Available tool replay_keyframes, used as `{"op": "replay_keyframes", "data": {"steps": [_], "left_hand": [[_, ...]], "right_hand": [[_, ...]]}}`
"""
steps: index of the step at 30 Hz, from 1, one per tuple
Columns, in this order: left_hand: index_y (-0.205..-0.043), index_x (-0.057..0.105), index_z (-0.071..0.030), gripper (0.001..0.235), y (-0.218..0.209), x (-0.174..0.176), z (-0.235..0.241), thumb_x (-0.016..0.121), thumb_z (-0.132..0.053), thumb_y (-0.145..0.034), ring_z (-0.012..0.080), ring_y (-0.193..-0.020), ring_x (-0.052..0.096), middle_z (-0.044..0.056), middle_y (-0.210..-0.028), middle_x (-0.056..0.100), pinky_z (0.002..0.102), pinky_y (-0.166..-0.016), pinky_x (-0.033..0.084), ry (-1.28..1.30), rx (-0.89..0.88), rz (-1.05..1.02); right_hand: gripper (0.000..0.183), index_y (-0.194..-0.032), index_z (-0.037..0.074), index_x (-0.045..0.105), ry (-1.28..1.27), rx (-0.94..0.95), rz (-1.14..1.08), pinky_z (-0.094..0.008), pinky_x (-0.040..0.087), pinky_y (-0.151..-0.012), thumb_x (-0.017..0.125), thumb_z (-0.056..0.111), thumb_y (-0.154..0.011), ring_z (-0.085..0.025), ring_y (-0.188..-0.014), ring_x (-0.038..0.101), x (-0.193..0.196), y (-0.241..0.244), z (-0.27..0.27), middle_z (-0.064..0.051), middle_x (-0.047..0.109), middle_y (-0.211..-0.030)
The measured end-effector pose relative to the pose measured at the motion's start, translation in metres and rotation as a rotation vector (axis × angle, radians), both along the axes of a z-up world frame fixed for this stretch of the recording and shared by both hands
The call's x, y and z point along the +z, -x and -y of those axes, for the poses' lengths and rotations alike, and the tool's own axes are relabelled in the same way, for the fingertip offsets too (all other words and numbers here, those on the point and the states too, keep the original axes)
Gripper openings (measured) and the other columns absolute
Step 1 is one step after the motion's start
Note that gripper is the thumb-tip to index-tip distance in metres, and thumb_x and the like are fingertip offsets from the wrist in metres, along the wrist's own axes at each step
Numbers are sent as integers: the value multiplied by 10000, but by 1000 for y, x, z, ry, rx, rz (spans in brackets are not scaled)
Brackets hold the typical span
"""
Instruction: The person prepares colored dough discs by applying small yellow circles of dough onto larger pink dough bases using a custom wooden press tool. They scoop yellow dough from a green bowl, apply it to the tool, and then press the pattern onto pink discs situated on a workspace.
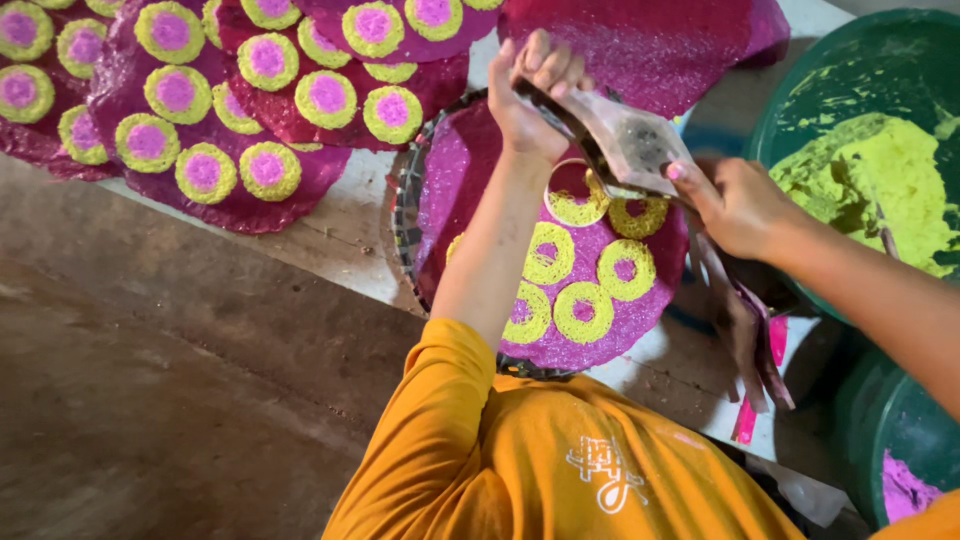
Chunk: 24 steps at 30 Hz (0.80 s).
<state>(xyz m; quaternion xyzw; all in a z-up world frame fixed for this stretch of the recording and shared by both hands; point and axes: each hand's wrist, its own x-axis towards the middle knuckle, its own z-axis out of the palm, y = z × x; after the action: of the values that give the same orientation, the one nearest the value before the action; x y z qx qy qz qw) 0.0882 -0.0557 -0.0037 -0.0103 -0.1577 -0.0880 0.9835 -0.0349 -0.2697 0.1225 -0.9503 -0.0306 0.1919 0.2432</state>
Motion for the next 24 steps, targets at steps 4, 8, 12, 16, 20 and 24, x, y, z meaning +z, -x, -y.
{"op": "replay_keyframes", "data": {"steps": [4, 8, 12, 16, 20, 24], "left_hand": [[-763, 442, -217, 378, -10, 7, -21, 489, -476, -1035, 74, -573, 458, -66, -635, 433, 297, -624, 472, -90, 54, 60], [-734, 425, -201, 369, 2, 0, -40, 458, -471, -984, 93, -546, 436, -68, -594, 409, 316, -616, 460, -152, 74, -94], [-726, 395, -217, 349, 20, -18, -21, 412, -410, -1015, 95, -538, 428, -71, -603, 412, 306, -596, 452, -101, 54, -186], [-917, 568, -141, 356, 27, -21, 2, 365, -400, -1051, 178, -786, 584, 45, -831, 593, 349, -777, 519, -159, -59, -150], [-1340, 543, -64, 540, 50, 1, -13, 537, -425, -939, 255, -1190, 615, 162, -1321, 608, 430, -1056, 512, -1162, -12, -22], [-1540, 222, -80, 1147, 97, 21, -30, 931, -382, -691, 376, -1407, 332, 213, -1500, 381, 597, -1132, 262, -2282, 38, 438]], "right_hand": [[637, -930, -27, 674, -55, 2, 40, -464, 487, -673, 428, 547, -1058, -334, -631, 647, -12, -1, -13, -189, 624, -655], [670, -872, -34, 659, -91, -3, -55, -456, 490, -665, 400, 546, -1086, -326, -612, 625, -31, 2, -22, -196, 608, -618], [776, -777, -51, 689, -14, -69, -213, -437, 528, -646, 392, 599, -1078, -272, -593, 659, -41, 8, 0, -163, 639, -600], [704, -934, 25, 692, -50, -209, -247, -404, 558, -621, 404, 662, -1024, -238, -613, 663, -32, 17, 46, -128, 639, -663], [787, -999, 48, 712, -219, -266, -114, -387, 476, -628, 328, 734, -1046, -226, -640, 603, -22, 49, 93, -135, 636, -667], [877, -1143, 21, 643, -779, -459, 52, -379, 516, -663, 419, 846, -946, -205, -703, 620, -52, 98, 101, -86, 636, -835]]}}
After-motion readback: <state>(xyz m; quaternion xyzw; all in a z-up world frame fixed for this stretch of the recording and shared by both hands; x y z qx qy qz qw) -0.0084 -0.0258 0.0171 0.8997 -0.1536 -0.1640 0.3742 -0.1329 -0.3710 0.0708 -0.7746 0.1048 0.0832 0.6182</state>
